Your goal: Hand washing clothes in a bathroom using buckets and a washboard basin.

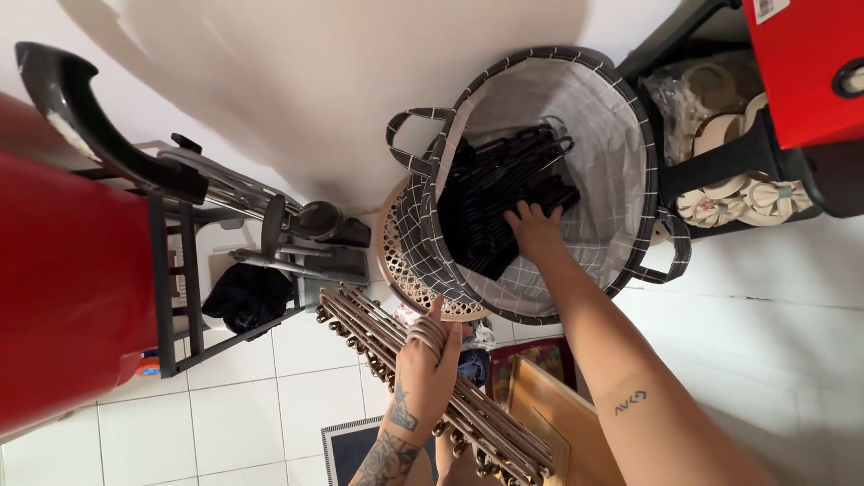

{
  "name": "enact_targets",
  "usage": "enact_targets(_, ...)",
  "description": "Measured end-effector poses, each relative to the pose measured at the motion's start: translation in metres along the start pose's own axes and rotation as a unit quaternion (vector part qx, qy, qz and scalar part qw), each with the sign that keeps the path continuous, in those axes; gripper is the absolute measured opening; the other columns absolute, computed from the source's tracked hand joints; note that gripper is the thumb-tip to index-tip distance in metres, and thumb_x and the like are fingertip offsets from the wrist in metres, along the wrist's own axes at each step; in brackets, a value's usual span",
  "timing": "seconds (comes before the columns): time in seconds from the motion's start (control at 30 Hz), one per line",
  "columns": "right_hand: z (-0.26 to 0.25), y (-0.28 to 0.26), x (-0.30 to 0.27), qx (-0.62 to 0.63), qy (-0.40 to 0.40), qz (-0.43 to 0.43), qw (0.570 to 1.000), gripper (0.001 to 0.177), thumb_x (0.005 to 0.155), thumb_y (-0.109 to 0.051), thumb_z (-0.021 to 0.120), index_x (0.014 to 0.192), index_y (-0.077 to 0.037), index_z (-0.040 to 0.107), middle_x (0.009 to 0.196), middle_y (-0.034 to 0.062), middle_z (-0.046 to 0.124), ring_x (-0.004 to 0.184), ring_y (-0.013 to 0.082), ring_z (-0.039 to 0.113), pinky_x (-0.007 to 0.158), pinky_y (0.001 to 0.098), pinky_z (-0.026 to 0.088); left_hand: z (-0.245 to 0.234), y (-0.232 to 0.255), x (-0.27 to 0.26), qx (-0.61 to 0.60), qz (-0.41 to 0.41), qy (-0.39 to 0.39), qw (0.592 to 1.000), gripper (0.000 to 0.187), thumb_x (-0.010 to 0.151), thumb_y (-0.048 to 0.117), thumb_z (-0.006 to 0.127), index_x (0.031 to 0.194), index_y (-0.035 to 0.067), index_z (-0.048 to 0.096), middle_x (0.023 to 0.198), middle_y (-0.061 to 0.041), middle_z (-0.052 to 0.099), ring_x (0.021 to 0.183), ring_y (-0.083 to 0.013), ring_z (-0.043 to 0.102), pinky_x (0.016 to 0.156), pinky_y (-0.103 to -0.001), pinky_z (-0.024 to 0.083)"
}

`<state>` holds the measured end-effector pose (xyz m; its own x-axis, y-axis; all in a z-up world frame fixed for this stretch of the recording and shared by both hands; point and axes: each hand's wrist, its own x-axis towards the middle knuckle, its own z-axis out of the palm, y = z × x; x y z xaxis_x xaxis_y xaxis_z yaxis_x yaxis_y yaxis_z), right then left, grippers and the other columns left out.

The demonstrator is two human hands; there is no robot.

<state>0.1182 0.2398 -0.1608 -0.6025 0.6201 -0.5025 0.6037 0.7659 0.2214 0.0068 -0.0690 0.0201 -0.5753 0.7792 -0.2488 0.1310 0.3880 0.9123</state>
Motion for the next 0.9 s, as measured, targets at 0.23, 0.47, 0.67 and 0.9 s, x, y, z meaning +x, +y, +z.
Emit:
enact_targets(0.23,-0.001,0.004,0.008,-0.032,0.055,-0.036,0.997,0.057,0.087,-0.015,0.069,0.141,-0.026,0.054,0.143,0.0013,0.052,0.133,0.0277,0.047,0.113,0.0624,0.029,0.002,0.011,0.001,-0.010,-0.002,-0.005,1.000,0.030,0.099,0.020,0.060,0.119,0.001,0.071,0.082,-0.005,0.072,0.057,-0.0119,0.064,0.058,-0.028,0.056)
enact_targets(0.47,-0.026,-0.001,0.005,-0.023,0.027,-0.066,0.997,0.061,0.081,-0.015,0.074,0.139,-0.024,0.057,0.139,-0.0005,0.054,0.133,0.0241,0.046,0.112,0.0675,0.028,0.009,0.003,-0.007,-0.035,-0.031,-0.017,0.999,0.046,0.099,0.021,0.060,0.137,-0.005,0.058,0.068,-0.003,0.070,0.059,-0.0116,0.068,0.064,-0.029,0.058)
enact_targets(0.67,-0.011,-0.006,0.018,-0.036,-0.052,-0.084,0.994,0.070,0.072,-0.021,0.085,0.137,-0.026,0.058,0.141,-0.0027,0.053,0.137,0.0251,0.044,0.111,0.0637,0.030,0.011,-0.015,-0.015,-0.037,0.027,0.008,0.999,0.023,0.102,0.018,0.061,0.112,-0.002,0.065,0.094,-0.006,0.074,0.063,-0.0097,0.068,0.064,-0.028,0.058)
enact_targets(0.9,-0.039,-0.013,0.002,-0.052,-0.033,-0.155,0.986,0.063,0.073,-0.020,0.079,0.133,-0.021,0.061,0.115,0.0058,0.071,0.115,0.0268,0.063,0.104,0.0517,0.040,-0.011,0.009,-0.014,-0.009,0.052,0.064,0.997,0.067,0.094,0.011,0.058,0.154,-0.002,0.030,0.127,-0.004,0.075,0.053,-0.0107,0.056,0.047,-0.030,0.049)
